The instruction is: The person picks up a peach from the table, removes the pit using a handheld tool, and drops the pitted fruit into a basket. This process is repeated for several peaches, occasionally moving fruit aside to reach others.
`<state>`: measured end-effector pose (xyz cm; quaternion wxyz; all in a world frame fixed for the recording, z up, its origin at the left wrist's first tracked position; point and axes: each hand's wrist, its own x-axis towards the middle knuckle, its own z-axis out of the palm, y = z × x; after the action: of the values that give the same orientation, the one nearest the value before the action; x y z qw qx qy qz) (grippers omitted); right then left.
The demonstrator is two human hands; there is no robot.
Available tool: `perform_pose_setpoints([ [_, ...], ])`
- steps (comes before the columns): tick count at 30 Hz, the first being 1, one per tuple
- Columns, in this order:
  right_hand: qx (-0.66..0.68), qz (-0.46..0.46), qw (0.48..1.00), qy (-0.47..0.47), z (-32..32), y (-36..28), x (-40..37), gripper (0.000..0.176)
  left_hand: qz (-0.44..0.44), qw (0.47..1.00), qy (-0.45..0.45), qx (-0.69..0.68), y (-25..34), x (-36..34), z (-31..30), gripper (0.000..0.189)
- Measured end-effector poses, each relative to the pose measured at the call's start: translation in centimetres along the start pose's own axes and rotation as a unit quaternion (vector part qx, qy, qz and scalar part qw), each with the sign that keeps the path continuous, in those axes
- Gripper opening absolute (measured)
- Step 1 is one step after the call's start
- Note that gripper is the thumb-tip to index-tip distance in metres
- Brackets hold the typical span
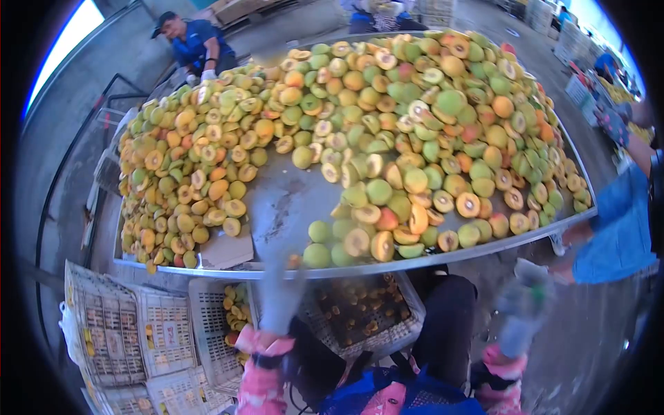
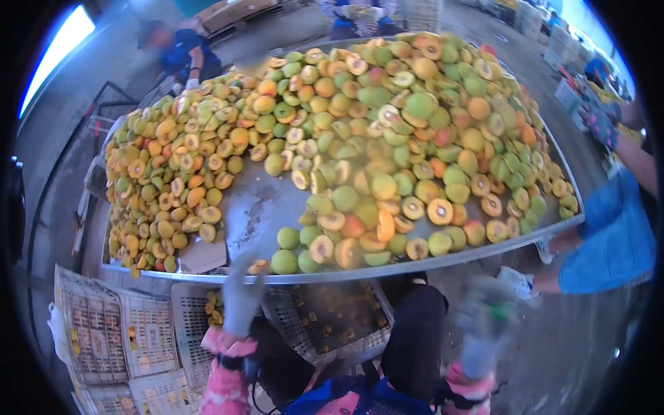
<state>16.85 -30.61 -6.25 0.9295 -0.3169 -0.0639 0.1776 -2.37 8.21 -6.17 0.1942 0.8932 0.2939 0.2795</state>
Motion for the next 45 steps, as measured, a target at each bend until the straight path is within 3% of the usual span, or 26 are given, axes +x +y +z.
perform_pose_setpoints([
  [1,-0.183,-0.129,0.973,0.052,0.3,-1.9,-1.0,0.036,0.007,0.996,-0.070,-0.051,1.2,2.3,1.9,0.040],
  [2,-0.302,-0.228,0.920,0.101,1.0,-2.9,-1.6,0.044,0.090,0.991,-0.019,-0.097,1.8,4.2,4.6,0.039],
  [3,-0.286,-0.218,0.930,0.075,3.8,-3.1,-1.3,0.044,0.098,0.986,-0.062,-0.122,1.8,6.1,7.1,0.044],
  [6,-0.482,-0.242,0.836,0.106,9.8,-2.6,0.7,0.031,0.145,0.977,-0.106,-0.114,0.7,10.6,12.8,0.054],
  [7,-0.465,-0.243,0.847,0.088,9.7,-1.6,2.0,0.031,0.152,0.977,-0.139,-0.050,0.5,11.9,14.0,0.055],
  [9,-0.470,-0.148,0.867,0.071,8.5,0.4,3.5,0.031,0.153,0.972,-0.180,0.016,-0.8,12.9,14.6,0.056],
  [12,-0.488,-0.003,0.870,0.072,6.2,2.6,4.1,0.039,0.100,0.966,-0.222,-0.083,-1.3,12.9,14.7,0.053],
  [14,-0.492,0.067,0.867,0.044,7.3,4.3,4.3,0.041,0.001,0.978,-0.182,-0.103,-1.2,12.9,13.4,0.047],
  [17,-0.522,0.087,0.844,-0.081,10.0,7.1,4.5,0.031,0.028,0.992,-0.122,-0.002,-1.1,12.5,11.1,0.043],
  [19,-0.470,0.065,0.878,-0.066,11.9,6.9,4.2,0.030,-0.147,0.930,-0.152,-0.299,-0.6,11.8,9.7,0.037],
  [22,-0.452,0.034,0.882,-0.129,12.2,6.7,5.3,0.030,-0.169,0.915,-0.019,-0.366,-8.0,11.6,11.7,0.037],
  [24,-0.456,0.044,0.871,-0.177,12.9,6.9,5.2,0.029,-0.269,0.742,0.062,-0.611,-10.5,12.1,8.8,0.040],
  [26,-0.447,0.073,0.868,-0.202,14.5,7.7,3.9,0.025,-0.270,0.637,0.103,-0.714,-6.1,14.0,1.9,0.042],
  [28,-0.603,-0.125,0.739,-0.273,14.8,9.0,3.2,0.025,-0.092,0.796,0.129,-0.584,-9.4,15.7,-1.3,0.045],
  [30,-0.612,-0.098,0.730,-0.289,16.0,9.7,2.0,0.024,-0.151,0.742,0.118,-0.642,-8.9,18.8,-5.2,0.045],
  [32,-0.535,-0.096,0.767,-0.340,15.6,11.8,1.6,0.023,-0.119,0.766,0.065,-0.628,-4.2,18.3,-7.4,0.045],
  [34,-0.507,-0.166,0.744,-0.402,16.2,13.8,1.8,0.017,-0.127,0.735,0.032,-0.666,1.0,15.5,-6.7,0.045],
  [35,-0.512,-0.004,0.785,-0.347,17.3,14.2,1.5,0.015,-0.143,0.688,-0.006,-0.711,2.9,13.7,-5.9,0.045],
  [36,-0.516,-0.004,0.785,-0.342,18.2,14.2,1.6,0.015,-0.159,0.639,-0.041,-0.751,4.1,12.1,-5.0,0.045],
  [38,-0.462,-0.015,0.815,-0.350,19.9,14.1,2.1,0.014,-0.178,0.634,-0.048,-0.751,4.5,9.9,-2.8,0.046],
  [39,-0.450,0.095,0.832,-0.311,20.2,14.3,2.2,0.018,-0.197,0.630,-0.049,-0.750,4.4,8.8,-1.8,0.048],
  [40,-0.450,0.099,0.830,-0.313,20.4,14.7,2.2,0.018,-0.199,0.629,-0.045,-0.750,4.5,7.7,-1.0,0.048],
  [41,-0.455,0.022,0.832,-0.316,20.6,15.0,2.3,0.019,-0.105,0.848,0.013,-0.519,4.7,6.7,-0.4,0.054],
  [42,-0.457,-0.059,0.829,-0.318,20.8,15.4,2.4,0.020,0.002,0.971,0.069,-0.229,4.9,6.3,-0.1,0.060],
  [43,-0.455,-0.060,0.828,-0.322,21.0,15.8,2.4,0.020,0.003,0.971,0.073,-0.227,5.5,6.1,-0.2,0.060],
  [45,-0.449,-0.037,0.846,-0.285,21.0,16.7,2.4,0.020,-0.115,0.872,0.025,-0.475,7.5,6.0,-1.4,0.067],
])
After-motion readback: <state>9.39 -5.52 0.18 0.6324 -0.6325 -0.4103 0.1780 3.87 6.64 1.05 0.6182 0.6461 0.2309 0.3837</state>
